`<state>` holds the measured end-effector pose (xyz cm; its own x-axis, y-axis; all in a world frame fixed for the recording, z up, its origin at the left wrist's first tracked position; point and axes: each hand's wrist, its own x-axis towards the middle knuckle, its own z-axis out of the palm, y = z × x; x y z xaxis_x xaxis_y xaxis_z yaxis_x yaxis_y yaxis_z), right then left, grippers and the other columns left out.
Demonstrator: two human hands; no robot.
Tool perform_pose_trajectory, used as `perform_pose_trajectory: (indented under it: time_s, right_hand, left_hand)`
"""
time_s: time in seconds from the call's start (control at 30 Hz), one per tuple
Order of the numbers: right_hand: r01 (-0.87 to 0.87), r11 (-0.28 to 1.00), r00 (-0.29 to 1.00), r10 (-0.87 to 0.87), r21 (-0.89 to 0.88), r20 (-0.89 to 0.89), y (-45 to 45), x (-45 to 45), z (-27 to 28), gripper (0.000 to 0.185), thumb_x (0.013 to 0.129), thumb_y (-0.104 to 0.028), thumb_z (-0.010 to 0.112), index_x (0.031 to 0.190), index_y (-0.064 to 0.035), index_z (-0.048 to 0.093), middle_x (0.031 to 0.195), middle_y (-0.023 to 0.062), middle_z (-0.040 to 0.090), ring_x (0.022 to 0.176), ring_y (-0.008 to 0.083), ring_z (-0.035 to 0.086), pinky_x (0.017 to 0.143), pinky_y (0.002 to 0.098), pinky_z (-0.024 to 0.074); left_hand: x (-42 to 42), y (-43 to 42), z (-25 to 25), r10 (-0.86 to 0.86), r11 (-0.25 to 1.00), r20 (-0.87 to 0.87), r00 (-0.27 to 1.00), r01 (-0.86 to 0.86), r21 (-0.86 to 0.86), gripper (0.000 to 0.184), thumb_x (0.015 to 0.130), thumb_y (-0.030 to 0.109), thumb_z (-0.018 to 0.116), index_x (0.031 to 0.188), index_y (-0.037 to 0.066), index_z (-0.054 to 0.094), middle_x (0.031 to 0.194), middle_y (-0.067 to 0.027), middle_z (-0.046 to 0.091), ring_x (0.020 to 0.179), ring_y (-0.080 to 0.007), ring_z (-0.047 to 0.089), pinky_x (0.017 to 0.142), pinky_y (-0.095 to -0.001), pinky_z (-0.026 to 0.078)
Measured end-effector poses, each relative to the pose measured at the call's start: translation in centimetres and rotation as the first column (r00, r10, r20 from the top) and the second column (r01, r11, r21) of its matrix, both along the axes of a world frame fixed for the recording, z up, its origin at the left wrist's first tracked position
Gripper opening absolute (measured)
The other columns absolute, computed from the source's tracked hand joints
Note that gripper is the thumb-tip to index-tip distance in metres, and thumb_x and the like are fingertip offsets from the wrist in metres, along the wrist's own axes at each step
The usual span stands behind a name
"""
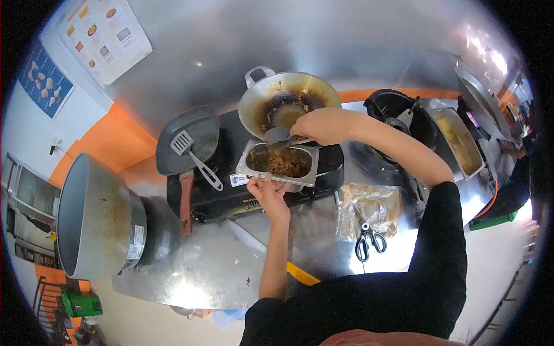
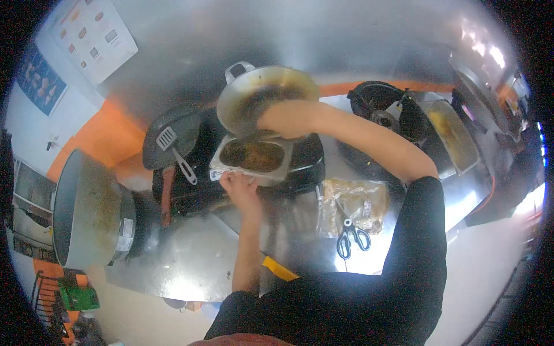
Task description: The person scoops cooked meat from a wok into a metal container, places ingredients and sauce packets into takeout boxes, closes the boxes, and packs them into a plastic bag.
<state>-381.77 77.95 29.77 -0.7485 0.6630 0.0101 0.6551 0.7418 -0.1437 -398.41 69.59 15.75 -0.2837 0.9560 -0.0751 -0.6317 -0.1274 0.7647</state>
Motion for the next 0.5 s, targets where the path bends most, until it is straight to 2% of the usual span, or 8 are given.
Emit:
perform_pose_trajectory:
  time_s: [0.07, 0.17, 0.23, 0.3, 0.37, 0.4, 0.47, 0.5]
  right_hand:
    - [-0.041, 0.993, 0.998, 0.046, 0.108, -0.044, 0.7, 0.7, 0.1, 0.023, 0.068, -0.001, 0.048, 0.089, -0.0005, 0.056, 0.077, 0.0170, 0.059, 0.078, 0.0348, 0.056, 0.068, 0.0411, 0.0436]
    - [0.185, 0.955, 0.978, -0.202, 0.234, 0.052, 7.3, 2.5, -3.1, 0.020, 0.068, -0.002, 0.048, 0.084, 0.0002, 0.059, 0.077, 0.0163, 0.060, 0.078, 0.0338, 0.057, 0.068, 0.0402, 0.0449]
    - [0.437, 0.875, 0.899, -0.432, 0.208, -0.075, 10.1, 3.1, -5.4, 0.018, 0.068, -0.003, 0.049, 0.081, 0.0000, 0.060, 0.077, 0.0161, 0.060, 0.078, 0.0338, 0.058, 0.067, 0.0397, 0.0453]
    - [0.530, 0.827, 0.848, -0.510, 0.188, -0.144, 10.3, 2.9, -5.9, 0.017, 0.068, -0.004, 0.049, 0.080, 0.0000, 0.060, 0.077, 0.0162, 0.060, 0.078, 0.0338, 0.058, 0.067, 0.0396, 0.0453]
    - [0.446, 0.877, 0.895, -0.438, 0.179, -0.084, 9.5, 2.1, -6.1, 0.016, 0.069, -0.006, 0.050, 0.080, -0.0001, 0.060, 0.078, 0.0163, 0.060, 0.077, 0.0338, 0.058, 0.067, 0.0401, 0.0450]
    - [0.383, 0.911, 0.923, -0.385, 0.154, -0.022, 9.3, 1.6, -6.0, 0.016, 0.069, -0.007, 0.050, 0.080, -0.0003, 0.060, 0.078, 0.0163, 0.060, 0.077, 0.0338, 0.058, 0.067, 0.0404, 0.0448]
    - [0.196, 0.981, 0.953, -0.192, 0.006, 0.233, 9.4, 0.2, -6.2, 0.016, 0.072, -0.010, 0.050, 0.081, -0.0013, 0.060, 0.079, 0.0162, 0.060, 0.077, 0.0336, 0.058, 0.067, 0.0411, 0.0443]
    - [0.131, 0.991, 0.980, -0.125, -0.036, 0.153, 9.1, 0.1, -6.3, 0.016, 0.073, -0.011, 0.049, 0.082, -0.0018, 0.059, 0.079, 0.0162, 0.060, 0.077, 0.0336, 0.057, 0.067, 0.0415, 0.0441]
  left_hand:
    - [-0.1, -0.2, -0.4, -0.012, 1.000, -0.039, 0.999, 0.012, -0.010, 0.024, 0.084, 0.013, 0.047, 0.100, 0.013, 0.029, 0.088, 0.0001, 0.042, 0.081, -0.0098, 0.049, 0.066, -0.0334, 0.050]
    - [0.2, -0.6, 0.1, -0.034, 0.999, 0.014, 0.999, 0.034, 0.019, 0.023, 0.085, 0.016, 0.046, 0.101, 0.013, 0.029, 0.091, -0.0005, 0.043, 0.081, -0.0110, 0.049, 0.069, -0.0356, 0.049]
    - [0.4, -0.8, 0.5, -0.048, 0.999, 0.002, 0.999, 0.048, -0.003, 0.023, 0.085, 0.017, 0.045, 0.101, 0.013, 0.029, 0.092, -0.0010, 0.043, 0.082, -0.0118, 0.049, 0.071, -0.0369, 0.048]
    - [0.3, -1.0, 0.5, -0.062, 0.998, -0.009, 0.998, 0.062, -0.015, 0.023, 0.086, 0.017, 0.045, 0.101, 0.013, 0.029, 0.094, -0.0015, 0.043, 0.082, -0.0124, 0.049, 0.072, -0.0376, 0.047]
    - [0.1, -0.9, 0.4, -0.076, 0.997, -0.016, 0.997, 0.076, -0.018, 0.023, 0.086, 0.018, 0.045, 0.101, 0.012, 0.028, 0.095, -0.0019, 0.043, 0.082, -0.0127, 0.049, 0.072, -0.0378, 0.048]
    - [-0.1, -0.8, 0.2, -0.063, 0.997, -0.095, 0.993, 0.066, 0.032, 0.023, 0.086, 0.018, 0.045, 0.101, 0.012, 0.028, 0.095, -0.0020, 0.043, 0.082, -0.0127, 0.049, 0.072, -0.0380, 0.048]
    - [0.0, -1.1, -0.2, -0.042, 0.994, -0.168, 0.985, 0.058, 0.090, 0.024, 0.086, 0.017, 0.045, 0.101, 0.012, 0.028, 0.096, -0.0020, 0.043, 0.082, -0.0127, 0.049, 0.072, -0.0381, 0.048]
    - [0.1, -1.3, -0.3, -0.037, 0.993, -0.164, 0.986, 0.054, 0.102, 0.024, 0.086, 0.017, 0.045, 0.101, 0.012, 0.028, 0.096, -0.0020, 0.042, 0.082, -0.0126, 0.049, 0.073, -0.0382, 0.048]
